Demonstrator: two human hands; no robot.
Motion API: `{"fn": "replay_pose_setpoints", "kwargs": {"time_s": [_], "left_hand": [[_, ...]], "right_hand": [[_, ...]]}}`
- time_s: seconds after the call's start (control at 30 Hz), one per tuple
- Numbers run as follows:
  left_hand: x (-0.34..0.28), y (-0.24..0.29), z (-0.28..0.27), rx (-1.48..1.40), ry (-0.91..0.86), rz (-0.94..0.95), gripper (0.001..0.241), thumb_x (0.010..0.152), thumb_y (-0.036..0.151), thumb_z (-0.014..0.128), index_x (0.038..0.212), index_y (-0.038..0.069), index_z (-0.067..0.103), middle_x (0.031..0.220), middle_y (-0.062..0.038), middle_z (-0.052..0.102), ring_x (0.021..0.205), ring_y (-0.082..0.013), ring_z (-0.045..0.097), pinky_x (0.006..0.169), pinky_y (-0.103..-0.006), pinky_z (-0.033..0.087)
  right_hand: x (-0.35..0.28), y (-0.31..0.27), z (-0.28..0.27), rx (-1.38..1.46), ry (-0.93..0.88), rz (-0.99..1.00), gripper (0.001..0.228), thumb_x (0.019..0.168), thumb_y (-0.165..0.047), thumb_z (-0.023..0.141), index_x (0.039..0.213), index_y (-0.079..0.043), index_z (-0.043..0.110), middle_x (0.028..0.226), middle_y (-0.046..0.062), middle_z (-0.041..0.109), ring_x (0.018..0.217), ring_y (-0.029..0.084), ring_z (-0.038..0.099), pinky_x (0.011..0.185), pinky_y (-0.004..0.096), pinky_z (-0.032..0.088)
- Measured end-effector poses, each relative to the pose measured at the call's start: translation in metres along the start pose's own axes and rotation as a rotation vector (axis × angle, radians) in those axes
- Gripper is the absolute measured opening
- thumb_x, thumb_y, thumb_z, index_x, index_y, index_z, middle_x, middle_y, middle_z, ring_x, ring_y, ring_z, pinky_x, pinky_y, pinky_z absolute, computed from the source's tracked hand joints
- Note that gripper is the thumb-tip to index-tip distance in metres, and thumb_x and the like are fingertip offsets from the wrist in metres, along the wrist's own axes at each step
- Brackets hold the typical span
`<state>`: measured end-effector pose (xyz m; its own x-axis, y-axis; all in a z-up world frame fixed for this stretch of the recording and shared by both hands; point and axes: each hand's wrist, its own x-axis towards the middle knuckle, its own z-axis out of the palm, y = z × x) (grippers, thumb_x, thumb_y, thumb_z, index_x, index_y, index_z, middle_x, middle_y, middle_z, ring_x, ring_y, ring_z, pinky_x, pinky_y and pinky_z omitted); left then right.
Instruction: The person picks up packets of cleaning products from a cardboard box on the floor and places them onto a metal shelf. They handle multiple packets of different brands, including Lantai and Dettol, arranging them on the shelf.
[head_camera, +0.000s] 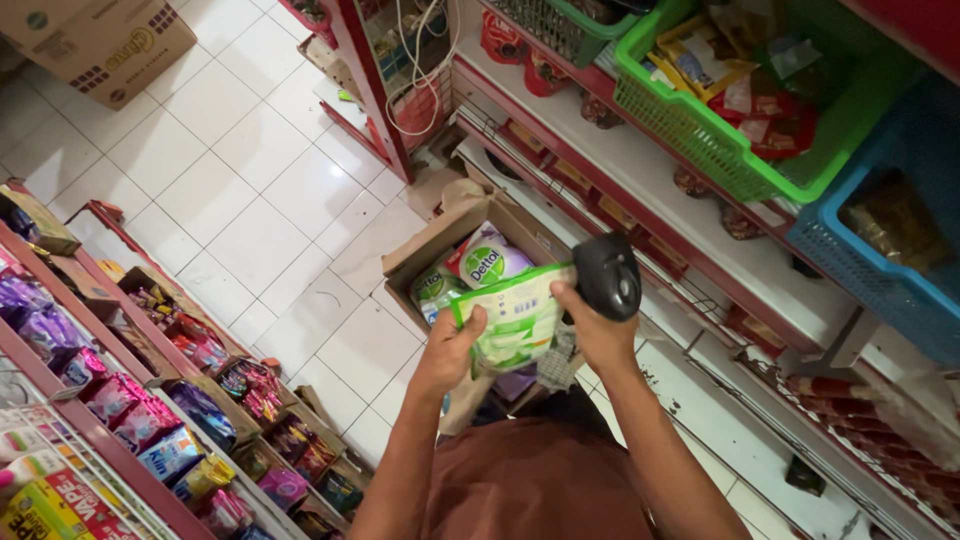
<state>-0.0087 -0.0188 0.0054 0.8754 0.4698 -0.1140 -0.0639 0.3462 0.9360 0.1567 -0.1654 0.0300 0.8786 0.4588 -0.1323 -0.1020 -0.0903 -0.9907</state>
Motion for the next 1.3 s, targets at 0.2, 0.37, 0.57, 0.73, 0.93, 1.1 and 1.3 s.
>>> {"fn": "replay_pose_setpoints", "kwargs": {"time_s": [0.2,0.37,0.57,0.73,0.93,1.1,1.3], "left_hand": [[0.003,0.0,0.015,-0.516,0.031,-0.088,0.049,0.107,0.034,0.053,0.135,-0.005,0.059,0.132,-0.014,0.068,0.12,-0.0247,0.065,0.105,-0.0406,0.051],[0.008,0.0,0.018,-0.6,0.117,-0.066,0.05,0.105,0.037,0.053,0.136,-0.003,0.057,0.133,-0.015,0.067,0.12,-0.0269,0.065,0.106,-0.0429,0.051],[0.014,-0.007,0.015,-0.56,0.145,-0.023,0.052,0.107,0.037,0.054,0.137,-0.005,0.057,0.133,-0.015,0.067,0.12,-0.0248,0.065,0.105,-0.0415,0.05],[0.016,-0.013,0.014,-0.537,0.151,-0.02,0.051,0.107,0.037,0.053,0.137,-0.004,0.058,0.133,-0.014,0.067,0.12,-0.0234,0.064,0.105,-0.0401,0.049],[0.016,-0.018,0.015,-0.542,0.175,0.0,0.05,0.108,0.036,0.053,0.137,-0.005,0.058,0.133,-0.014,0.067,0.12,-0.0233,0.064,0.104,-0.0405,0.05],[0.012,-0.017,0.016,-0.542,0.174,0.041,0.053,0.108,0.039,0.053,0.139,-0.004,0.057,0.134,-0.015,0.067,0.119,-0.0256,0.064,0.103,-0.0422,0.05],[0.002,-0.011,0.01,-0.595,0.361,0.109,0.058,0.101,0.039,0.054,0.145,0.002,0.046,0.141,-0.011,0.06,0.127,-0.025,0.061,0.109,-0.0431,0.048]], "right_hand": [[0.001,-0.017,0.002,-0.134,-0.004,-0.114,0.034,0.089,-0.014,0.081,0.118,-0.002,0.068,0.107,0.004,0.073,0.097,0.012,0.069,0.085,0.029,0.055],[-0.022,-0.018,-0.024,-0.252,-0.19,-0.097,0.033,0.087,-0.015,0.078,0.116,-0.003,0.071,0.104,0.005,0.078,0.093,0.012,0.073,0.084,0.03,0.057],[-0.04,-0.006,-0.034,-0.307,-0.353,-0.023,0.034,0.081,-0.016,0.084,0.11,-0.002,0.073,0.094,0.006,0.079,0.081,0.011,0.068,0.077,0.029,0.056],[-0.04,-0.008,-0.034,-0.343,-0.359,0.013,0.029,0.083,-0.017,0.084,0.107,-0.003,0.075,0.088,0.006,0.079,0.077,0.01,0.065,0.075,0.029,0.056],[-0.038,-0.02,-0.038,-0.302,-0.397,-0.023,0.034,0.083,-0.019,0.082,0.112,-0.004,0.073,0.092,0.004,0.079,0.081,0.009,0.067,0.078,0.029,0.055],[-0.04,-0.013,-0.037,-0.364,-0.411,0.016,0.038,0.081,-0.022,0.084,0.112,-0.004,0.073,0.093,0.004,0.079,0.082,0.011,0.067,0.079,0.03,0.056],[-0.015,0.028,-0.034,-0.189,-0.346,0.153,0.032,0.087,-0.023,0.077,0.111,-0.004,0.067,0.085,0.004,0.071,0.074,0.013,0.067,0.072,0.031,0.055]]}}
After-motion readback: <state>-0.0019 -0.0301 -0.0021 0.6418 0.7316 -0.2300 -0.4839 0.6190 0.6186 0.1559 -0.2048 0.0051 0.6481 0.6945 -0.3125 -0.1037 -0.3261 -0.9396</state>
